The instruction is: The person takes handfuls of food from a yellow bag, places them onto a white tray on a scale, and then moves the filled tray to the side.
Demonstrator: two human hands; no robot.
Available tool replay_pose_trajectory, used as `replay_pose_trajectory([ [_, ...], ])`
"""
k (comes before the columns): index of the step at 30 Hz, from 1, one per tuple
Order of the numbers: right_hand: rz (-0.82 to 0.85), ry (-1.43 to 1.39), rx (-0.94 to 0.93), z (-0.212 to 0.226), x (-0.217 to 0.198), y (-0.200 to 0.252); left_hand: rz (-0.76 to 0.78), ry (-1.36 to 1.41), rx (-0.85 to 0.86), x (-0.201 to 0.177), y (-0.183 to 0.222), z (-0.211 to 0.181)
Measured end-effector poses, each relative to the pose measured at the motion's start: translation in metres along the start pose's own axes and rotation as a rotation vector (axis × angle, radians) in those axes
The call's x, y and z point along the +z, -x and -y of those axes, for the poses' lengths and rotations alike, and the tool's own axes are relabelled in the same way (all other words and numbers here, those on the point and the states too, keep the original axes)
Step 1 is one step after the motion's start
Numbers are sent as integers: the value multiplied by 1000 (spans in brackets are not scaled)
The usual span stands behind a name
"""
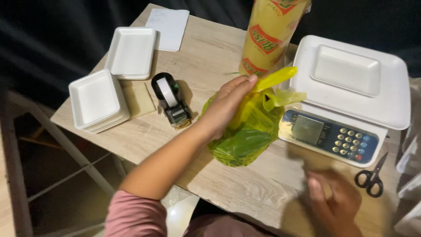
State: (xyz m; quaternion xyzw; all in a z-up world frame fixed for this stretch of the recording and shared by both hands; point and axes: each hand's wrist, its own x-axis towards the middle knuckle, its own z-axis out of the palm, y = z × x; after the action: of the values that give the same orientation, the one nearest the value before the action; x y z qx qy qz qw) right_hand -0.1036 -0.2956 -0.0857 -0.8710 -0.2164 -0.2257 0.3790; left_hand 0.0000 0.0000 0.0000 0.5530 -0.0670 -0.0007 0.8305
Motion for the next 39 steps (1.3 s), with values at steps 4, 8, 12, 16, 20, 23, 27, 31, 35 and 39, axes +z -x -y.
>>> replay_pose_trajectory([
  [4,-125,33,-439,35,38,-90,-23,-85,85,-15,-10,19],
  [8,-17,-11,-439,50,72,-139,-146,55,67,-37,-14,46],
  [12,109,20,-403,36,97,-136,-266,126,119,-65,-16,70],
  [16,225,-89,-416,46,78,-127,-374,204,131,-84,-11,64],
  [20,368,109,-577,58,57,-119,-363,354,88,-71,0,49],
  [23,421,137,-535,39,48,-120,-327,358,78,-63,4,36],
  [27,58,-25,-32,32,25,-121,-296,-41,57,-67,6,43],
  [31,-247,-95,-110,35,32,-126,-159,-101,89,-58,12,37],
  [35,-541,-67,-457,30,31,-122,-87,27,108,-60,13,38],
  [39,-278,-177,-558,49,43,-113,-70,72,110,-59,15,40],
])
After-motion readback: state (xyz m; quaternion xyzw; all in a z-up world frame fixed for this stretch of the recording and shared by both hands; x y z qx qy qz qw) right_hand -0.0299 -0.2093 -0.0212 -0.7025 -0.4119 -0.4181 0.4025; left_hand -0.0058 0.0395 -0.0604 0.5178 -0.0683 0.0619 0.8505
